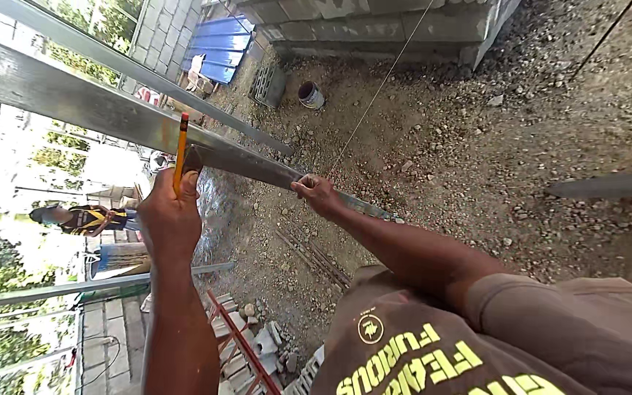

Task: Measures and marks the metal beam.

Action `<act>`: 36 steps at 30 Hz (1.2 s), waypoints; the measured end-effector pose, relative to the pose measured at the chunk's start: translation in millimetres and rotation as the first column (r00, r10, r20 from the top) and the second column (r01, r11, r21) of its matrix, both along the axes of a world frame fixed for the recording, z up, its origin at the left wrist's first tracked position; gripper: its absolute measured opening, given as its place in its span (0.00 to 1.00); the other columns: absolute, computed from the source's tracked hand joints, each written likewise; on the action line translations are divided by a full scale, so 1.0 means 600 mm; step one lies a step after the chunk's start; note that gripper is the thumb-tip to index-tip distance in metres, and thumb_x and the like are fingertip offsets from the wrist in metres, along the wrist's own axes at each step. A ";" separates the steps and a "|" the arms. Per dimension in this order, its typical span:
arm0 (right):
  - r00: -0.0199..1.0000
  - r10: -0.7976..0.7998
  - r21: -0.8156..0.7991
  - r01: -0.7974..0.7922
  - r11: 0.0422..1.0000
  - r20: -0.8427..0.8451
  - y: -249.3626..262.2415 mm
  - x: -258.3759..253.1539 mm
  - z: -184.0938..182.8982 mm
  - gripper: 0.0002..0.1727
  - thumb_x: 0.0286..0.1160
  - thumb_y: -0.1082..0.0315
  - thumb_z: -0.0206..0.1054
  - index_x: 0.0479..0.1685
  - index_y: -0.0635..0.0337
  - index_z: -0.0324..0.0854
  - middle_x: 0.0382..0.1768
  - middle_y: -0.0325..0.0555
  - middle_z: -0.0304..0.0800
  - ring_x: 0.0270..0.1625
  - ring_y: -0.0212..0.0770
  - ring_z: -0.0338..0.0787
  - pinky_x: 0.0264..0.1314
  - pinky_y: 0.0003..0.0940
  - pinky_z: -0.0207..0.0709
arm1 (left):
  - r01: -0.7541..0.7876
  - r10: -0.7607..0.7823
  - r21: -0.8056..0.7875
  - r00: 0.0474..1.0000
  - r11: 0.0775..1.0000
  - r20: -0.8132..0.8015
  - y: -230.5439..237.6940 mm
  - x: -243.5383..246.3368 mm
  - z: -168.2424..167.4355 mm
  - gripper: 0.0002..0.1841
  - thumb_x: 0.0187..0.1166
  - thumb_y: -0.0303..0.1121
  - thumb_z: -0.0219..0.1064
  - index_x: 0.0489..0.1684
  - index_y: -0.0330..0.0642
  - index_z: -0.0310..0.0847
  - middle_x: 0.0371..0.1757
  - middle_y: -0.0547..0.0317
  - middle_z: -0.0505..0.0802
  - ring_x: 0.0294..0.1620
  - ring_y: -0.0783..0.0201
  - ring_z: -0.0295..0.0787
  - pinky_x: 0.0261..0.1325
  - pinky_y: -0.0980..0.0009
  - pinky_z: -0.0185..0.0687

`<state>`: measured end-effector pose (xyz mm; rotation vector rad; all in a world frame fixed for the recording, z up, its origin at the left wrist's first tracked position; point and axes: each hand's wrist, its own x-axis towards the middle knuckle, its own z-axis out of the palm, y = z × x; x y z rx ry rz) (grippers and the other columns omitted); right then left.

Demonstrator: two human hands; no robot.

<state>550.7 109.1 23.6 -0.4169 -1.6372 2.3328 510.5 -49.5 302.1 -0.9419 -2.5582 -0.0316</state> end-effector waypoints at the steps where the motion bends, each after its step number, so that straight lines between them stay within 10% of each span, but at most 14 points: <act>1: 1.000 -0.005 -0.006 0.005 1.000 -0.003 0.000 0.000 0.000 0.20 0.84 0.49 0.68 0.43 0.59 0.86 0.31 0.43 0.90 0.33 0.38 0.86 0.42 0.43 0.81 | -0.002 0.002 -0.002 1.000 1.000 0.001 0.001 0.000 0.001 0.27 0.92 0.58 0.48 0.57 0.41 0.78 0.28 0.47 0.84 0.22 0.48 0.81 0.25 0.43 0.76; 14: 1.000 -0.008 -0.079 0.009 0.997 0.015 -0.002 0.018 0.008 0.18 0.86 0.52 0.66 0.41 0.59 0.85 0.27 0.45 0.88 0.22 0.39 0.79 0.25 0.38 0.73 | -0.078 0.079 -0.017 0.997 0.997 0.023 0.021 0.002 0.002 0.29 0.91 0.60 0.48 0.59 0.40 0.78 0.32 0.45 0.87 0.28 0.45 0.85 0.32 0.39 0.79; 36: 0.999 0.046 -0.097 -0.044 0.994 0.010 0.008 0.011 0.014 0.16 0.86 0.55 0.67 0.41 0.61 0.83 0.28 0.45 0.87 0.23 0.37 0.78 0.28 0.35 0.72 | -0.068 0.068 -0.008 0.998 0.998 0.010 0.032 0.005 0.005 0.28 0.89 0.61 0.52 0.58 0.42 0.80 0.31 0.44 0.86 0.27 0.43 0.82 0.31 0.37 0.74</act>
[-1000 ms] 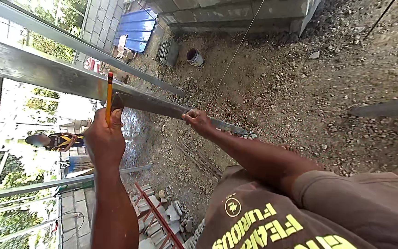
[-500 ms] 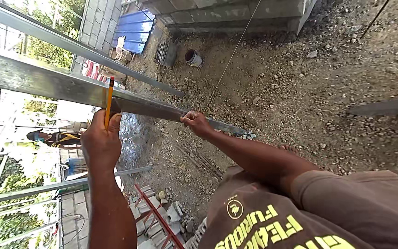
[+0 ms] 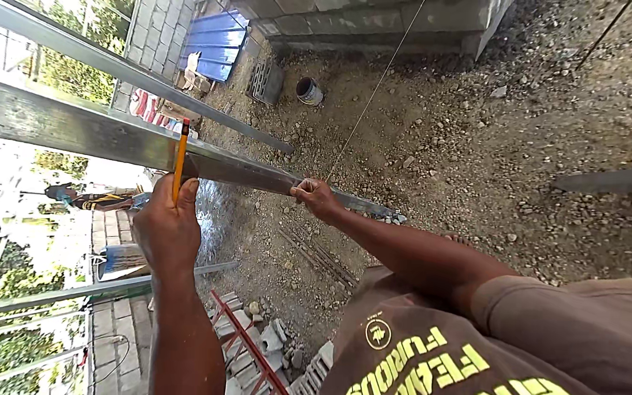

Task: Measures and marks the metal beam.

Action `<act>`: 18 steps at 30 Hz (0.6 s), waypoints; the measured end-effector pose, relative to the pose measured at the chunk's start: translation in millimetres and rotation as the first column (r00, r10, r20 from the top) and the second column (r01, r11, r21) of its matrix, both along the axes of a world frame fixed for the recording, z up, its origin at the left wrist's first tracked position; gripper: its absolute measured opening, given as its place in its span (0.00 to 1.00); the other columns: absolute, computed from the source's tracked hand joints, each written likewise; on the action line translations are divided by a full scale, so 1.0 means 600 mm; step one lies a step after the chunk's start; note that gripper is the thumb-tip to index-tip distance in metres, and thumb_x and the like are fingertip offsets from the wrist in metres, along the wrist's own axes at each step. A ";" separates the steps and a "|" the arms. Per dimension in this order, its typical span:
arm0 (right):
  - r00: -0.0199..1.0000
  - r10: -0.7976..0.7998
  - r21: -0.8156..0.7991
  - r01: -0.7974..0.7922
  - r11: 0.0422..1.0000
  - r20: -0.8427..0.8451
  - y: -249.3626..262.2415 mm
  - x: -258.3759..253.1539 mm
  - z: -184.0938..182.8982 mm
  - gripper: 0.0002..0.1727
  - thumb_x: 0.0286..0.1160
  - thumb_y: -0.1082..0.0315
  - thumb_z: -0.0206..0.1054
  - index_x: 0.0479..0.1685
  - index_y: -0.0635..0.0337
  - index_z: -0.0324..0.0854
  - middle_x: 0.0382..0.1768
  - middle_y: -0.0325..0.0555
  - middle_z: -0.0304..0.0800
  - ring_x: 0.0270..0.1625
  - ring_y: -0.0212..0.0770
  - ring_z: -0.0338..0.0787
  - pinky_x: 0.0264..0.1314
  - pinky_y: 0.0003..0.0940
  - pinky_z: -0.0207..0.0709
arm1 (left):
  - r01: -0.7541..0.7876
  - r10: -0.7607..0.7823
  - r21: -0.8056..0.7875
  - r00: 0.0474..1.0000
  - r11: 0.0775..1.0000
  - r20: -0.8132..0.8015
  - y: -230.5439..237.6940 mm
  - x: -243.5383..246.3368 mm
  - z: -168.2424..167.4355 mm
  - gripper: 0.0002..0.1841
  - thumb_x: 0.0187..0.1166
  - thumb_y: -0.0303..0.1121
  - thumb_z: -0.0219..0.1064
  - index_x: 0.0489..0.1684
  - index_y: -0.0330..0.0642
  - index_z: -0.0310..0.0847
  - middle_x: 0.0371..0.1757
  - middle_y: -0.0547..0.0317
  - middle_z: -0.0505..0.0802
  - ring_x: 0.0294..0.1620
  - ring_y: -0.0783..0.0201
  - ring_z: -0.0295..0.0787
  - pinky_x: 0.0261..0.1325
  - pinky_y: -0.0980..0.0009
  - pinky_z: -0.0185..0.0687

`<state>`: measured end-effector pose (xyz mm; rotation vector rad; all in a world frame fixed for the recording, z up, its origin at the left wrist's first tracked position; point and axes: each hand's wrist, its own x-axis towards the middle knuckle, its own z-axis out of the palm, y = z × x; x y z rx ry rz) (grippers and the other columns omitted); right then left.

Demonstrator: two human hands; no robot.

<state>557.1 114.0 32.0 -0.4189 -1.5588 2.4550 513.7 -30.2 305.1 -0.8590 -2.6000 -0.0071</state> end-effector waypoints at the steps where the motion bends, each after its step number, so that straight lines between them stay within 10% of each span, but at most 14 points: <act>1: 1.000 0.000 -0.001 0.000 1.000 -0.005 0.000 -0.004 -0.003 0.16 0.86 0.55 0.67 0.42 0.61 0.84 0.28 0.45 0.88 0.23 0.36 0.79 0.28 0.35 0.73 | -0.001 0.001 -0.001 1.000 1.000 -0.007 0.000 -0.001 -0.001 0.28 0.89 0.61 0.52 0.58 0.43 0.80 0.30 0.45 0.84 0.26 0.44 0.81 0.29 0.38 0.73; 11: 0.990 0.143 0.149 -0.144 0.978 0.011 0.032 -0.007 -0.017 0.18 0.86 0.50 0.66 0.45 0.58 0.86 0.29 0.44 0.89 0.24 0.38 0.83 0.31 0.38 0.80 | 0.014 -0.013 0.009 0.996 1.000 -0.092 0.006 -0.001 -0.009 0.27 0.89 0.59 0.53 0.55 0.42 0.81 0.28 0.47 0.84 0.24 0.47 0.81 0.27 0.43 0.75; 18: 0.952 0.187 0.456 -0.058 0.888 -0.243 0.110 0.039 0.093 0.37 0.95 0.48 0.33 0.37 0.56 0.90 0.28 0.39 0.93 0.31 0.35 0.92 0.41 0.42 0.89 | 0.046 -0.044 0.015 0.993 0.999 -0.113 0.003 -0.001 -0.012 0.25 0.90 0.57 0.54 0.56 0.44 0.82 0.32 0.49 0.88 0.26 0.49 0.84 0.27 0.45 0.78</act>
